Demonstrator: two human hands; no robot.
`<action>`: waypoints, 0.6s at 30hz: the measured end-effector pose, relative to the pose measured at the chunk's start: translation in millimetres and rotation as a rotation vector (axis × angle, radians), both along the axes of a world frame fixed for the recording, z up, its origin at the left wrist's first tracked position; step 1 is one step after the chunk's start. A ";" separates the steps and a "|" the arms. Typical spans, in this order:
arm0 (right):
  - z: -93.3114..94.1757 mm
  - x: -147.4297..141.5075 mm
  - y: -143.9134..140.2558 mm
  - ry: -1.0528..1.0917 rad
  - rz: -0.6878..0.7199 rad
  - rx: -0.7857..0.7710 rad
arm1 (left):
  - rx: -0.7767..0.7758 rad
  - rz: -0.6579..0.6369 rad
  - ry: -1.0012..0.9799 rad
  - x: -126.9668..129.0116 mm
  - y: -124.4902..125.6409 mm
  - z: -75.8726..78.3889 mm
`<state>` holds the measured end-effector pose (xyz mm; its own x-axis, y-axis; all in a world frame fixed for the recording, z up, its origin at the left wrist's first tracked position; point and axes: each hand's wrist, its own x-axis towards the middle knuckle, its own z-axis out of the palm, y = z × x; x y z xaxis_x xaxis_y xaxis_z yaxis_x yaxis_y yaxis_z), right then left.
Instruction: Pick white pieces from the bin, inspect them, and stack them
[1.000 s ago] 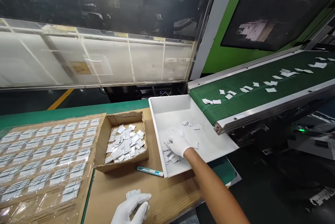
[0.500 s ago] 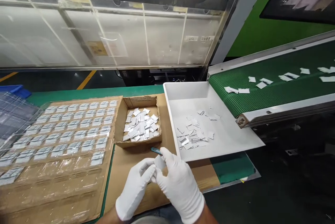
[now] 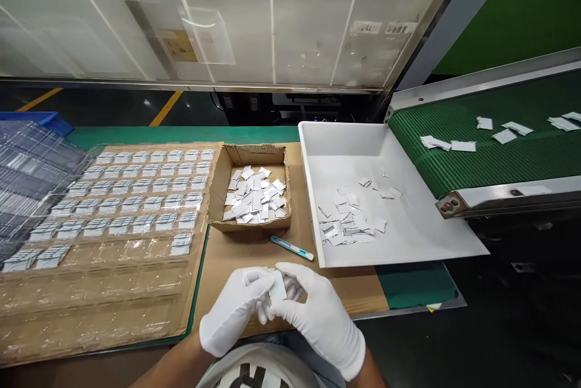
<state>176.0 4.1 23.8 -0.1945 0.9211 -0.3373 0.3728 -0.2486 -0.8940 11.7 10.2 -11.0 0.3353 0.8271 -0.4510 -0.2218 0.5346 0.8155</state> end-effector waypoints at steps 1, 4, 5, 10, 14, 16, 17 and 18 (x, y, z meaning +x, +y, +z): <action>0.4 -0.6 0.0 0.011 0.001 -0.003 | 0.000 -0.012 0.006 -0.8 0.4 0.7; 1.8 -3.9 -0.6 0.040 -0.001 -0.004 | -0.010 -0.005 0.004 -1.2 0.9 1.0; 2.5 -5.1 -1.1 0.049 -0.010 -0.008 | -0.010 -0.001 -0.004 -0.6 0.7 1.1; 4.7 -8.7 -4.2 0.077 -0.059 -0.048 | 0.010 0.019 -0.020 3.5 -0.6 5.4; 0.8 -9.2 -7.0 0.064 -0.092 -0.010 | 0.022 0.037 -0.018 4.5 0.6 6.8; -2.1 -9.4 -7.9 0.071 -0.097 -0.015 | 0.016 0.046 -0.016 4.5 1.1 5.8; -3.4 -9.5 -8.1 0.073 -0.099 -0.018 | 0.008 0.048 -0.014 4.6 1.3 5.3; -4.4 -9.6 -8.1 0.071 -0.102 -0.019 | -0.002 0.046 -0.012 4.7 1.3 4.9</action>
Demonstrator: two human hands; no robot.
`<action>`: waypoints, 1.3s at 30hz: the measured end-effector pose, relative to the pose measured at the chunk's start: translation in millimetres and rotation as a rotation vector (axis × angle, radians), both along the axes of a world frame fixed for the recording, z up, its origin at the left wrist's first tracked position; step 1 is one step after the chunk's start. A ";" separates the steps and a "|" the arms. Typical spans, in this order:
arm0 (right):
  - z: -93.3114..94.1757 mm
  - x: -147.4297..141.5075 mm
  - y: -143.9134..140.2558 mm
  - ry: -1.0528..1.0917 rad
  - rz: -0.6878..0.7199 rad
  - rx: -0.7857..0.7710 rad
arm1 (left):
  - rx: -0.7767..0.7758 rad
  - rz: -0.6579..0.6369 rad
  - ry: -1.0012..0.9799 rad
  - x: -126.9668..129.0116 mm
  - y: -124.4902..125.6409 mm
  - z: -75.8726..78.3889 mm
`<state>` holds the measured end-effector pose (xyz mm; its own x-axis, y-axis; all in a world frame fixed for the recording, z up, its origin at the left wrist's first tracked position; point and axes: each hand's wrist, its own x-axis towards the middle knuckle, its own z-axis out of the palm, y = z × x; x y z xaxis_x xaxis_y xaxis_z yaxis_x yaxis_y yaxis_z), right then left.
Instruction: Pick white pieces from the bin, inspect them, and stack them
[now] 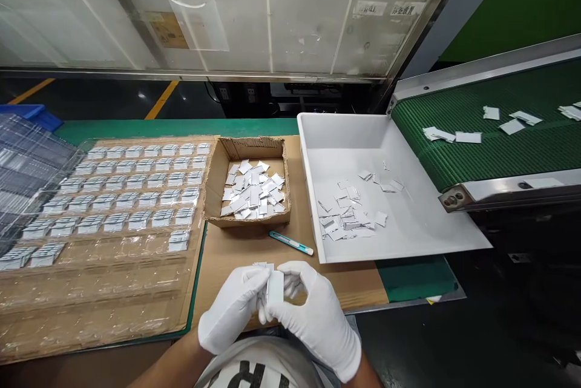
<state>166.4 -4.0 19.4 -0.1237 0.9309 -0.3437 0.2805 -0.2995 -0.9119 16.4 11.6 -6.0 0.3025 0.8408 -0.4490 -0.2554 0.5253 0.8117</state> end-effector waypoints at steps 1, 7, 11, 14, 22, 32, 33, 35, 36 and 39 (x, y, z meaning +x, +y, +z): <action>-0.8 -0.1 0.1 -0.004 -0.004 0.000 | -0.009 -0.004 0.002 0.2 0.0 -0.1; -0.3 -1.4 0.8 -0.002 0.001 0.009 | -0.031 -0.012 0.001 1.2 0.3 1.5; 2.1 -1.8 0.9 -0.039 0.012 0.038 | -0.030 0.002 -0.004 0.3 -0.5 -1.6; -0.1 0.6 1.5 -0.049 0.031 0.054 | -0.037 0.049 -0.031 -1.3 -1.8 -5.7; -16.0 -1.5 1.0 -0.030 -0.097 0.256 | -0.219 0.268 -0.133 0.0 -3.8 -6.1; -40.2 -2.5 2.7 0.229 -0.229 0.141 | -0.242 0.293 -0.116 2.4 -11.6 -6.7; -40.7 -2.3 2.6 0.251 -0.228 0.128 | -0.246 0.291 -0.121 2.7 -12.0 -6.9; -39.8 -1.9 2.3 0.276 -0.228 0.113 | -0.253 0.290 -0.132 3.7 -12.4 -6.9; -39.0 -1.6 2.2 0.277 -0.229 0.111 | -0.254 0.290 -0.135 4.3 -12.4 -6.7; -36.8 -0.2 2.1 0.261 -0.229 0.109 | -0.249 0.282 -0.139 6.0 -12.3 -5.8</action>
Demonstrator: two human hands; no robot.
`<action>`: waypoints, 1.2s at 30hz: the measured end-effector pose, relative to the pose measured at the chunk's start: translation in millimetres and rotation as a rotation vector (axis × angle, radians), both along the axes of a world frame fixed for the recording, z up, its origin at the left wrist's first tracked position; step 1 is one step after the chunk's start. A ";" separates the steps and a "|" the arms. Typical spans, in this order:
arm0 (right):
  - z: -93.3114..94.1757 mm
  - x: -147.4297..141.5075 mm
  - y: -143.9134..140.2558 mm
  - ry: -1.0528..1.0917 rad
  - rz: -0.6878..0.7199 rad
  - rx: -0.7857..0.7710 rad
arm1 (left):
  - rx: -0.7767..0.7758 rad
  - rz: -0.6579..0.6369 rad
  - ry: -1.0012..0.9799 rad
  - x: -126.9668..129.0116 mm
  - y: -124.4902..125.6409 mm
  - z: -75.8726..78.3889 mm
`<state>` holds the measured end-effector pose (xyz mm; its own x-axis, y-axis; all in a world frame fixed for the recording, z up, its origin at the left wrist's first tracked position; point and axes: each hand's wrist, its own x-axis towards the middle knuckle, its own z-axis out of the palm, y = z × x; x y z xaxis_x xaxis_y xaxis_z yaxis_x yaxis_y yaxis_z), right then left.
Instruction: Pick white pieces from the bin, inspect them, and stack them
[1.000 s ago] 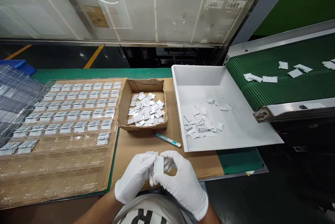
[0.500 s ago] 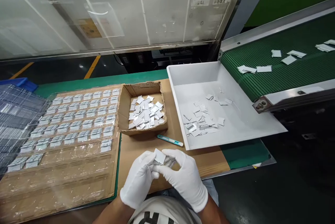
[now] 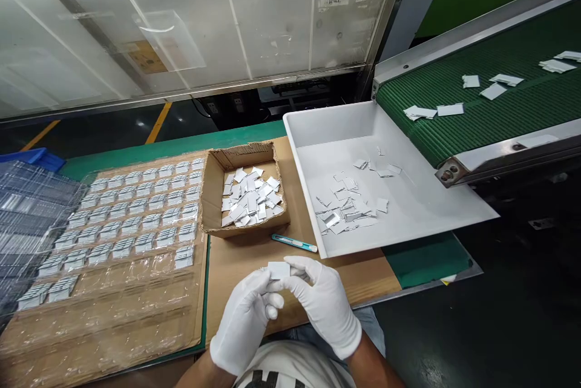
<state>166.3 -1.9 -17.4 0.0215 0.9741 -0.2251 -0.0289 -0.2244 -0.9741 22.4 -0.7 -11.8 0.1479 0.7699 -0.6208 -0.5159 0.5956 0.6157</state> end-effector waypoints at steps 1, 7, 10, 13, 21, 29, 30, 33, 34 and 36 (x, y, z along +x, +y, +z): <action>0.2 0.5 0.0 -0.009 0.002 -0.001 | 0.003 -0.002 0.000 0.4 0.1 0.2; 0.0 1.2 -0.2 -0.020 0.004 -0.005 | 0.008 -0.018 0.017 0.6 0.7 -0.7; 2.5 0.3 -0.1 -0.010 0.006 -0.028 | 0.020 -0.025 0.010 -0.2 0.4 -1.8; 5.1 -0.1 -0.1 -0.018 0.007 -0.046 | 0.031 -0.026 0.009 -0.9 0.0 -2.2; 9.0 -3.7 1.4 -0.061 0.001 -0.030 | 0.041 -0.034 0.055 0.3 -1.1 -5.5; 21.6 19.8 3.8 -0.580 -0.113 0.392 | 0.447 0.167 0.588 -42.7 56.5 21.9; 24.0 29.0 12.6 -0.704 -0.135 0.366 | 0.545 0.207 0.731 -49.3 69.5 24.6; 31.1 58.3 52.7 -1.015 -0.095 0.220 | 0.799 0.181 1.185 -62.9 101.1 27.5; 32.9 66.5 68.4 -1.043 -0.053 0.194 | 0.854 0.139 1.306 -64.7 106.7 26.9; 34.5 78.0 98.6 -1.080 0.055 0.141 | 0.927 0.087 1.446 -64.1 108.2 23.7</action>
